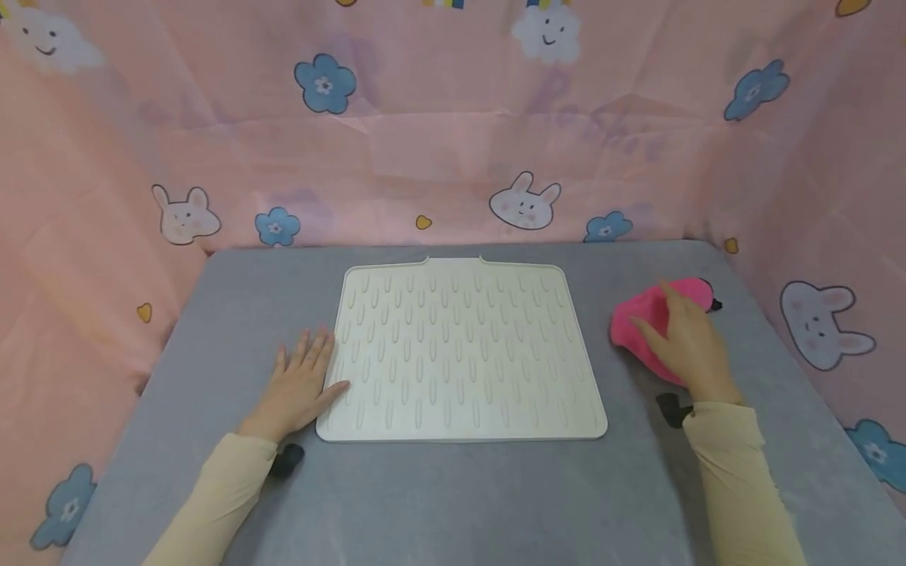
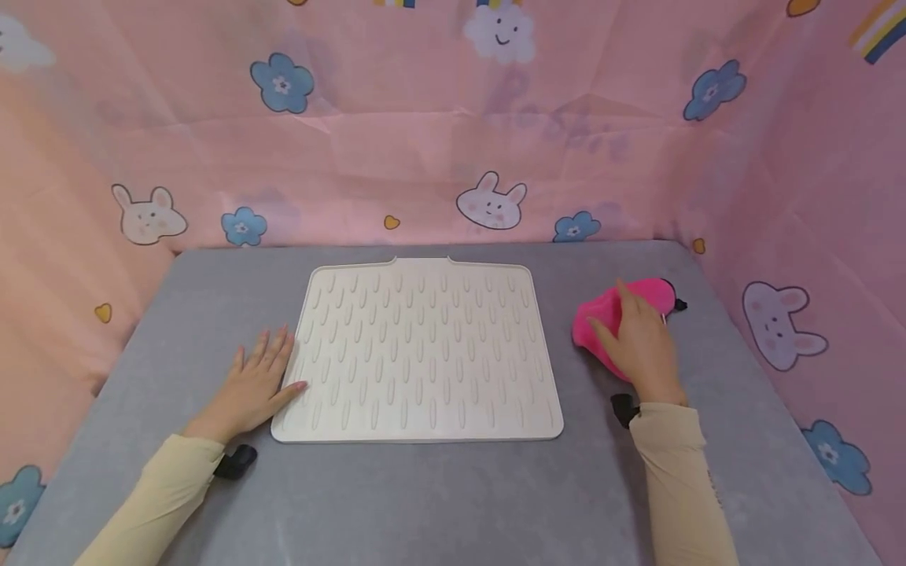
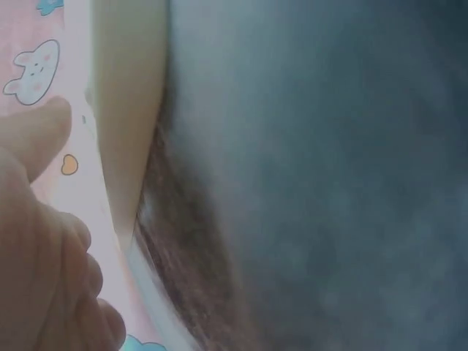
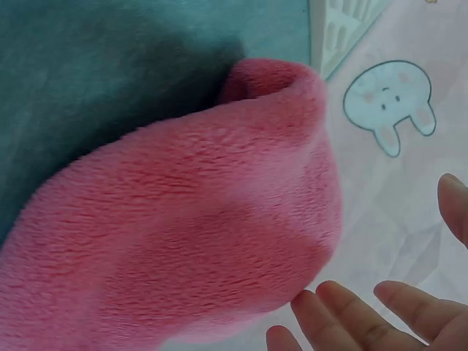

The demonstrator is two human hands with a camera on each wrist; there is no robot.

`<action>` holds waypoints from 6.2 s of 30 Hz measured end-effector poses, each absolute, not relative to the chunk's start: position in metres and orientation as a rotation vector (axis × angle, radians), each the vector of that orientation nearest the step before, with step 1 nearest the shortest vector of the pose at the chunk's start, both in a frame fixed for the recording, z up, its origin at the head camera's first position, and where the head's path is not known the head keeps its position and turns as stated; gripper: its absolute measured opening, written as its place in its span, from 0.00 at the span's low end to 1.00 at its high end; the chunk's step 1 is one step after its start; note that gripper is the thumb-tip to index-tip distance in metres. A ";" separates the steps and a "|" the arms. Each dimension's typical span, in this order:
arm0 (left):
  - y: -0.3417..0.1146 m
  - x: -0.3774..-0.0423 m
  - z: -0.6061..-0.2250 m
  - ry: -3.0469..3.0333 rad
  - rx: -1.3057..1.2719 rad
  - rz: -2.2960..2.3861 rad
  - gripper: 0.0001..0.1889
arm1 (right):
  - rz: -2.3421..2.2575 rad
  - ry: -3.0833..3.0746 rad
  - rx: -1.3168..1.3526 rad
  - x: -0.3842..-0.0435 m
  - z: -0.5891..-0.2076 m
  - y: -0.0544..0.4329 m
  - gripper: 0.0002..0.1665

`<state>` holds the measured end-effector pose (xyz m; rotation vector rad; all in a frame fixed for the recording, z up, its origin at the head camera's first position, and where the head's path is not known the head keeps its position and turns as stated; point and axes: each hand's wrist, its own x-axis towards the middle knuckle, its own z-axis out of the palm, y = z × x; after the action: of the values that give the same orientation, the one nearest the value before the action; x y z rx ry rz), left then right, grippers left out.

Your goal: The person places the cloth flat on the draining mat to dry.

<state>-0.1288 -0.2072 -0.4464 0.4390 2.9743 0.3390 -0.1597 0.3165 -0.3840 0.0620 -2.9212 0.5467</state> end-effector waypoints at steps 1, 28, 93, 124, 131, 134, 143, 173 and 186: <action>-0.207 -0.130 -0.446 2.965 0.443 0.348 0.41 | 0.557 -2.908 0.061 -0.160 -0.385 0.318 0.43; -0.208 -0.124 -0.468 2.924 0.375 0.878 0.32 | 0.854 -2.650 -0.191 -0.151 -0.426 0.328 0.33; -0.199 -0.124 -0.466 2.949 0.304 0.593 0.34 | 0.927 -2.191 -0.353 -0.155 -0.414 0.304 0.14; -0.194 -0.124 -0.465 2.886 0.230 0.583 0.34 | 1.087 -2.241 0.376 -0.178 -0.374 0.189 0.09; -0.192 -0.122 -0.465 2.883 0.217 0.589 0.34 | 1.116 -2.214 0.454 -0.179 -0.371 0.171 0.10; -0.191 -0.121 -0.463 2.890 0.214 0.593 0.34 | 1.114 -2.218 0.476 -0.179 -0.368 0.165 0.10; -0.192 -0.121 -0.462 2.901 0.214 0.607 0.34 | 1.158 -2.224 0.569 -0.181 -0.363 0.143 0.09; -0.194 -0.121 -0.466 2.906 0.231 0.618 0.34 | 1.163 -2.442 0.591 -0.184 -0.399 0.132 0.09; -0.194 -0.121 -0.466 2.901 0.234 0.621 0.34 | 1.177 -2.737 0.522 -0.183 -0.421 0.138 0.10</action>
<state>-0.1206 -0.1939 -0.4656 0.2344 2.9009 0.6208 -0.1831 0.1383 -0.4208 0.5222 -2.7372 1.1767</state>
